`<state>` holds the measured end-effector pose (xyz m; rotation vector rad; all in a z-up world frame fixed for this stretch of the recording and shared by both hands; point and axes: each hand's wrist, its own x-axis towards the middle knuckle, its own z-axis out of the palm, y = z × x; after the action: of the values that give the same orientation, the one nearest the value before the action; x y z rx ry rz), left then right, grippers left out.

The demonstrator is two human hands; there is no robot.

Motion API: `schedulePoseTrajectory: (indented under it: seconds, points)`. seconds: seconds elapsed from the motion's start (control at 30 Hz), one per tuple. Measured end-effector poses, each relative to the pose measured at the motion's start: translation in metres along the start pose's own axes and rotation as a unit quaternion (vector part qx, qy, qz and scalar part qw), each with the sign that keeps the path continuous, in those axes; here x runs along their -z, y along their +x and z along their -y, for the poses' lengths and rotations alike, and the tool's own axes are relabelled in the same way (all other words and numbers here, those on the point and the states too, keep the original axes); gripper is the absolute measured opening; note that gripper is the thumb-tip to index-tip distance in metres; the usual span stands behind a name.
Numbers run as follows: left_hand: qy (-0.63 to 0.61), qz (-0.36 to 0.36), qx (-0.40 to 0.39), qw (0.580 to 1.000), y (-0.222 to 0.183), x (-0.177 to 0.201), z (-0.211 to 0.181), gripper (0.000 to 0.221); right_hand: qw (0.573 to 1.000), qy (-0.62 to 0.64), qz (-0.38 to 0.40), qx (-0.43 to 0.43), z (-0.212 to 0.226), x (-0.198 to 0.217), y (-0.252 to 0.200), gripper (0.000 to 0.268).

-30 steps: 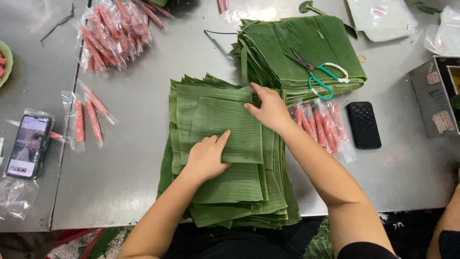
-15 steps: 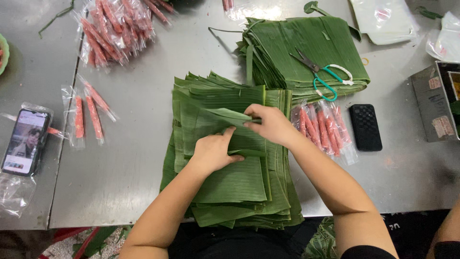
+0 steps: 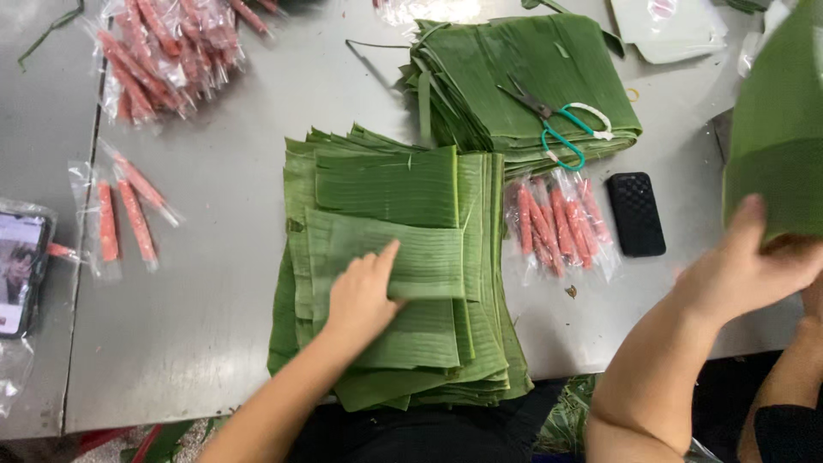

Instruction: The person wraps individual meat products in banana leaves by placing the product on a leaf and rolling it tightly by hand.

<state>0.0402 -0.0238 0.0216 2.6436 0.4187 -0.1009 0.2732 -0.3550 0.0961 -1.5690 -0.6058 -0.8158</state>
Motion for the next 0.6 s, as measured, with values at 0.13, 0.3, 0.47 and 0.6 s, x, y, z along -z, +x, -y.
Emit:
schedulePoseTrajectory:
  seconds: [0.13,0.3,0.47,0.6]
  points:
    - [-0.245,0.082,-0.077,0.963,-0.014,-0.006,-0.023,0.111,0.976,-0.076,0.114,0.172,0.034,-0.047,-0.068,0.016]
    - [-0.707,0.057,0.185,0.680,-0.022,-0.024,-0.025,0.073,0.852,-0.003,0.484,0.198,0.093,-0.089,-0.129,0.044]
    - [-0.876,0.083,0.150,0.452,-0.016,-0.023,-0.005,0.061,0.874,0.052,0.474,0.096,0.095,-0.089,-0.129,0.048]
    - [-0.807,0.095,0.186,0.553,-0.023,-0.032,-0.016,0.053,0.878,0.025,0.472,0.072,0.093,-0.093,-0.143,0.047]
